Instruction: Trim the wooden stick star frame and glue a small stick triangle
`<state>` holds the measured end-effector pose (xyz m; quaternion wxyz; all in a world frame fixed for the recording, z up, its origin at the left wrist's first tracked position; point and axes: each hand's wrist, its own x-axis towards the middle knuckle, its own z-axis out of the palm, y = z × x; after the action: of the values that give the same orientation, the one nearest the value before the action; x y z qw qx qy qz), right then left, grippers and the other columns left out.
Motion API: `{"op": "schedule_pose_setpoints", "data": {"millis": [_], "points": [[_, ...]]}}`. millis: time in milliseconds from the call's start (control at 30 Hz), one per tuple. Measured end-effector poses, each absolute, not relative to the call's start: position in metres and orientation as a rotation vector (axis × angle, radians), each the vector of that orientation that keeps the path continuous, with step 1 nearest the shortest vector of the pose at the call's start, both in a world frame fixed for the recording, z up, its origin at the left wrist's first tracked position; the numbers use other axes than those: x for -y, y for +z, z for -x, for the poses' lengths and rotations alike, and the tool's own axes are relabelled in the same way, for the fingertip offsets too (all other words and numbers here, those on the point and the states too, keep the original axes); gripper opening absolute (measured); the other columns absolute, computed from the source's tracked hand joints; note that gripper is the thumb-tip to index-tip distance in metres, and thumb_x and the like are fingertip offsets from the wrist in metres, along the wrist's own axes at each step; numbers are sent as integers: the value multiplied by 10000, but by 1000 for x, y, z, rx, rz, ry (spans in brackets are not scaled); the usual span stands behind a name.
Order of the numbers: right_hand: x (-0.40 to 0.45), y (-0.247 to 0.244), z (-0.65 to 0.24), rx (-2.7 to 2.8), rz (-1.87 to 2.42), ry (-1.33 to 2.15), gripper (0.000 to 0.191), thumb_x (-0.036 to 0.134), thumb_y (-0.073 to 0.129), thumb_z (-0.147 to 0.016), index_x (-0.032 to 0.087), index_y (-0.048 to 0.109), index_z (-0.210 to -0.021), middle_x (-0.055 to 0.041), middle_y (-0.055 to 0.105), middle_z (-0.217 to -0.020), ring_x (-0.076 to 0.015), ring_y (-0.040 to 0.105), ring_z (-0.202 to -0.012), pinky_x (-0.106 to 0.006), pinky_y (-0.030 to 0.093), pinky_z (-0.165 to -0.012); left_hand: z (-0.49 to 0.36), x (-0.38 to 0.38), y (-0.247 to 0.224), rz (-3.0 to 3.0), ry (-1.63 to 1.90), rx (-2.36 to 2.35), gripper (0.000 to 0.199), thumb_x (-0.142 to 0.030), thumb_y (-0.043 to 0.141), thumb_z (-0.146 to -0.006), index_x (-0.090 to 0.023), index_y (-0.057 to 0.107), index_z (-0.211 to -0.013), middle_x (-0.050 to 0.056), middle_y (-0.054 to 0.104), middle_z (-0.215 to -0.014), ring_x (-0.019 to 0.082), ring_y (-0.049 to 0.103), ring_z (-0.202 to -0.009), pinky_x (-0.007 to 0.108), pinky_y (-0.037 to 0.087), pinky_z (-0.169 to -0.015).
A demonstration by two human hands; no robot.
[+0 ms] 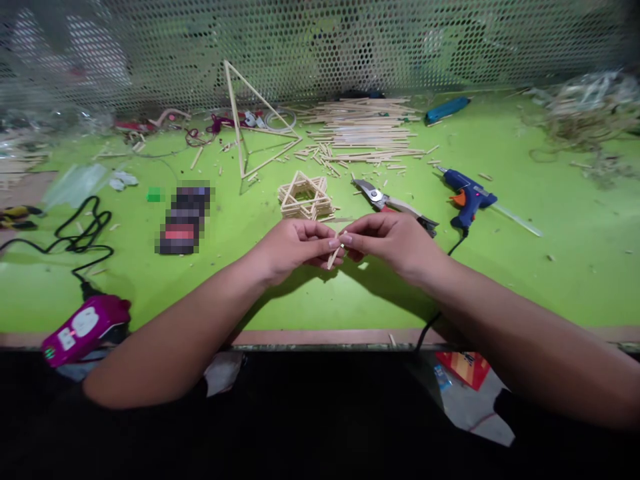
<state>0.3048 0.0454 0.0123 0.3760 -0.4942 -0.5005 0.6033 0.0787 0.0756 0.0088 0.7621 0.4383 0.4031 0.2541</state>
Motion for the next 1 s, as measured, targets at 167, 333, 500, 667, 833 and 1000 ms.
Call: {"op": "schedule_pose_setpoints", "data": {"millis": [167, 333, 500, 667, 833, 1000], "points": [[-47, 12, -307, 1306, 1312, 1492, 399, 525, 1042, -684, 211, 904, -889, -61, 819, -753, -167, 673, -635, -321, 543, -589, -79, -76, 6, -975, 540, -925, 392, -408, 1083, -653, -165, 876, -881, 87, 845, -843, 181, 779, -732, 353, 670, -752], [-48, 11, -308, 1421, 1268, 1380, 379, 567, 1008, -733, 235, 917, -893, -77, 849, -827, -202, 722, -697, -347, 580, -617, -79, -75, 5, -1116, 577, -978, 368, -397, 1071, -640, -193, 905, -896, 81, 850, -833, 202, 783, -749, 396, 683, -801], [-47, 8, -309, 1693, 1117, 1061, 218, 496, 923, -883, 278, 910, -881, -56, 847, -870, -210, 754, -769, -370, 609, -702, -78, -74, 2, -1404, 636, -1044, 307, -415, 1008, -737, -202, 912, -937, 83, 871, -908, 219, 801, -838, 363, 656, -832], [-48, 0, -310, 1834, 999, 917, 98, 363, 874, -946, 277, 909, -917, -52, 835, -872, -198, 758, -781, -359, 593, -724, -76, -73, -8, -1550, 632, -1077, 251, -408, 963, -794, -202, 907, -927, 80, 875, -932, 224, 807, -865, 357, 648, -849], [-49, -6, -312, 1885, 1010, 945, 171, 424, 823, -979, 280, 903, -935, -60, 843, -905, -214, 764, -821, -372, 593, -749, -76, -73, -14, -1603, 640, -1055, 259, -446, 933, -827, -207, 899, -922, 79, 878, -956, 241, 818, -916, 376, 657, -889], [-48, -5, -311, 1872, 988, 929, 249, 483, 801, -1000, 269, 895, -912, -64, 846, -880, -216, 771, -804, -376, 590, -738, -76, -73, -11, -1606, 636, -1047, 308, -502, 954, -808, -220, 905, -921, 85, 879, -965, 258, 824, -935, 397, 663, -916]]}}
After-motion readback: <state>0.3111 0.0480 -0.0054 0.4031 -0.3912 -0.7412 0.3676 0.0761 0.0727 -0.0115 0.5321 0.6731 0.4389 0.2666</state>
